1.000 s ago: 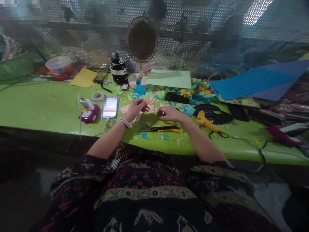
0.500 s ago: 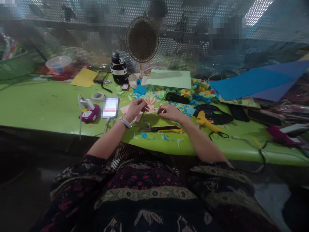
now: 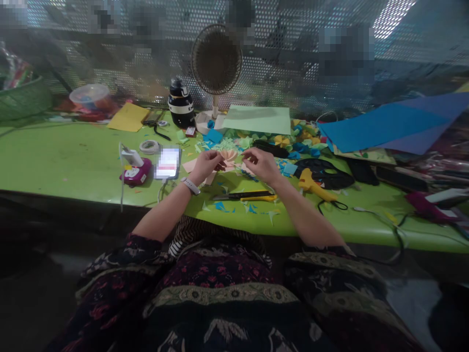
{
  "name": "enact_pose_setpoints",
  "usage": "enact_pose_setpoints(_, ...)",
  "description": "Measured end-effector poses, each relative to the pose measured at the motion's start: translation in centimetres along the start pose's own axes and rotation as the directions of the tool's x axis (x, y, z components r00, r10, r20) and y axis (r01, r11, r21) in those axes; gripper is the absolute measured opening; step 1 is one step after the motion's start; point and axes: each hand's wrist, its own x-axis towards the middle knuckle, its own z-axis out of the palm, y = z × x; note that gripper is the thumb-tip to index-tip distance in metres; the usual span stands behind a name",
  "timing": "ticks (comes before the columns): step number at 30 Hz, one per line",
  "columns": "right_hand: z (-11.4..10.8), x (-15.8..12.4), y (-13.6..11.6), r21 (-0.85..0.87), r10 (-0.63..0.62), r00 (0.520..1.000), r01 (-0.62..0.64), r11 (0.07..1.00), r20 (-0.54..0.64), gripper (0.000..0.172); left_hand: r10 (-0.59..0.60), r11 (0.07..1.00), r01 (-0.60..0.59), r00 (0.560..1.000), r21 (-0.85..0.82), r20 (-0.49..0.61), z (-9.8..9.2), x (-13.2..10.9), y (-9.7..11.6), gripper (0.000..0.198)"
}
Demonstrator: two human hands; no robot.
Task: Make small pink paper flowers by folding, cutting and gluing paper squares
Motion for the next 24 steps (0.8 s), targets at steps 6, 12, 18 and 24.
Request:
enact_pose_setpoints(6,0.5,-0.3,-0.5,-0.058,-0.100,0.992,0.095,0.994,-0.077,0.018,0.074,0.985,-0.085,0.994,0.149,0.084,0.4,-0.2,-0.4,0.020)
enact_pose_setpoints(12,0.9,-0.7,-0.8,-0.104,-0.163,0.987,0.163,0.981,0.004,0.014,0.104,0.960,-0.142,0.981,0.243,0.163,0.3,-0.5,-0.6,0.018)
enact_pose_setpoints(18,0.9,-0.7,-0.6,-0.134,-0.207,0.978,0.209,0.969,0.030,0.015,0.098,0.965,-0.134,0.981,0.226,0.168,0.3,-0.5,-0.6,0.020)
enact_pose_setpoints(24,0.9,-0.7,-0.6,-0.226,-0.250,0.968,0.239,0.944,-0.021,0.015,0.113,0.958,-0.156,0.976,0.240,0.185,0.2,-0.1,-1.2,0.019)
